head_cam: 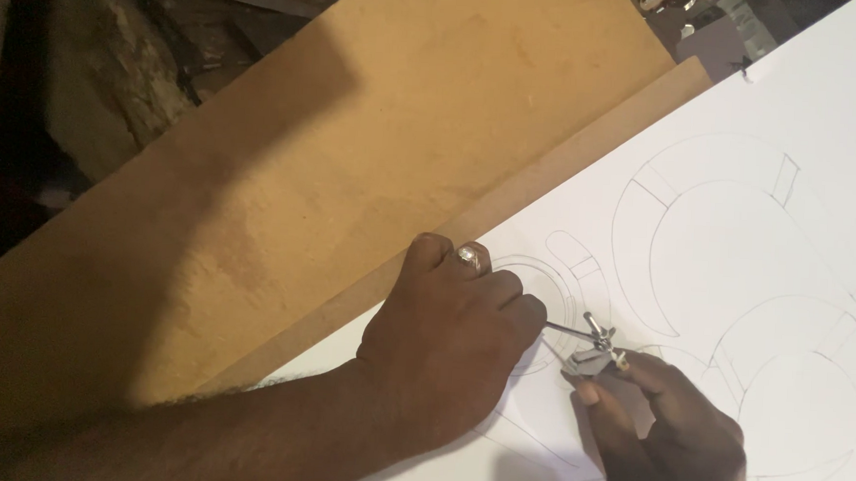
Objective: Use a compass and pencil to draw circular templates on a sheet of paper.
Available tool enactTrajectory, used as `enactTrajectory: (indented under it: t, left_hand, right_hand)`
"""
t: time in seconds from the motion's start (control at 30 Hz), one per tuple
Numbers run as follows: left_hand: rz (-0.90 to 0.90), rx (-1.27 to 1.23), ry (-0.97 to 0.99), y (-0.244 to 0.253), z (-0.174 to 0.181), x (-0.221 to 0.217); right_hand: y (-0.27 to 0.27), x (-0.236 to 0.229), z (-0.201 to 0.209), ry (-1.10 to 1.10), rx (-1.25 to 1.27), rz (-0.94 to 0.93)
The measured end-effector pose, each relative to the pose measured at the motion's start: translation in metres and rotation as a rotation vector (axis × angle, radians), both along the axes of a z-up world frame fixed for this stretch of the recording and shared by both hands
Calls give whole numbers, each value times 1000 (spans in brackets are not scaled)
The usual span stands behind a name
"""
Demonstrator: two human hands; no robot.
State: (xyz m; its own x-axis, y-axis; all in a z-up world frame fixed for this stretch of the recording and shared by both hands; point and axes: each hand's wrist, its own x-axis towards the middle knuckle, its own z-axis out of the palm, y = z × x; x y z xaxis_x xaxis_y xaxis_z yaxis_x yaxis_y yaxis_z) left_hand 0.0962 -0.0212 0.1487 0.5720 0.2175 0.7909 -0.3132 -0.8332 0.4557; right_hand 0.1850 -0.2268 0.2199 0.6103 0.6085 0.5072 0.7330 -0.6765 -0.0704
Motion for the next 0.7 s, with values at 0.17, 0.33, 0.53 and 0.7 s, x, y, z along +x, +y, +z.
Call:
enactTrajectory:
  t: [0.17,0.33,0.53,0.7]
  left_hand:
    - [-4,-18,0,-1,1,0]
    - [2,-25,0,-1,0,-1]
    - [39,-37,-10,-3,-1,0]
    - [26,-55,-23,-3,-1,-1]
  right_hand:
    - [5,-2,2,-7,-22,-23]
    - [8,-4,4,-86,-11,49]
    - [16,-6,11,-131,-26,149]
    - [15,-2,12,-153,-20,194]
